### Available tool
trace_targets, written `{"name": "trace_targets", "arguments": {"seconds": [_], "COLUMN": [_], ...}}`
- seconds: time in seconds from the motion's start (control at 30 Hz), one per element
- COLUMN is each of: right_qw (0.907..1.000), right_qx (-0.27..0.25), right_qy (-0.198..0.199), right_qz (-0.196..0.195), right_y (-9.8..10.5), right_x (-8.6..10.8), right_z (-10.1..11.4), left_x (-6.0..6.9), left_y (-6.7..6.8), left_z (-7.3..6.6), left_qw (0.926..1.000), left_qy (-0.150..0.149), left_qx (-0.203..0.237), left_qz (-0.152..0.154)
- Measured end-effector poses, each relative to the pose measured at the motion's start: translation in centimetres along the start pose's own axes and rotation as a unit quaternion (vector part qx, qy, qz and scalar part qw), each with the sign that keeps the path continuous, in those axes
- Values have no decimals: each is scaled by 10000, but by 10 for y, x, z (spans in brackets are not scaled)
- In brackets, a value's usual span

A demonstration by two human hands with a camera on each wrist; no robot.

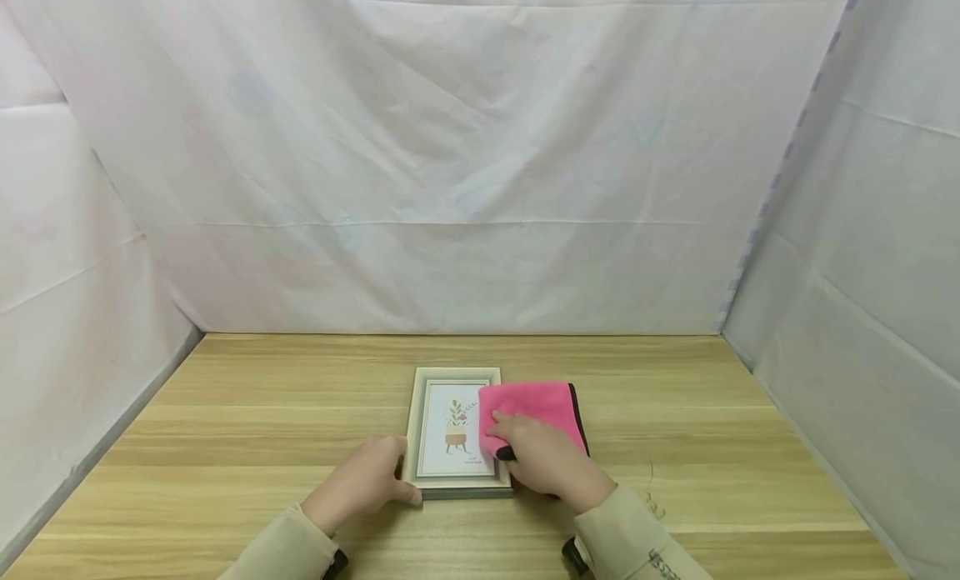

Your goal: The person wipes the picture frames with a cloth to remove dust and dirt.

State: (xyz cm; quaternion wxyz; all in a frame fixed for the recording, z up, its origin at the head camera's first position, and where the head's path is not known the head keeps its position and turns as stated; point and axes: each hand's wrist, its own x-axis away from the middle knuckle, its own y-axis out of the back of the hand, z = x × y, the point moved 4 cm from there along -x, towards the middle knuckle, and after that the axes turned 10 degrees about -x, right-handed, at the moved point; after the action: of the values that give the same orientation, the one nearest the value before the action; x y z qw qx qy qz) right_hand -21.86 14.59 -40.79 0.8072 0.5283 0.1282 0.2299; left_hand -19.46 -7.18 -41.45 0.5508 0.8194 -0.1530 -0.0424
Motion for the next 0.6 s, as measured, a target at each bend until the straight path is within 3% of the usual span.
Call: {"name": "trace_targets", "arguments": {"seconds": [0.6], "right_qw": [10000], "right_qx": [-23], "right_qy": [9], "right_qz": [-85], "right_y": [-1], "right_x": [-12], "right_z": [-4], "left_x": [0], "left_y": [0], "left_z": [0], "left_qw": [10000], "left_qy": [20], "left_qx": [-43], "left_qz": [9]}}
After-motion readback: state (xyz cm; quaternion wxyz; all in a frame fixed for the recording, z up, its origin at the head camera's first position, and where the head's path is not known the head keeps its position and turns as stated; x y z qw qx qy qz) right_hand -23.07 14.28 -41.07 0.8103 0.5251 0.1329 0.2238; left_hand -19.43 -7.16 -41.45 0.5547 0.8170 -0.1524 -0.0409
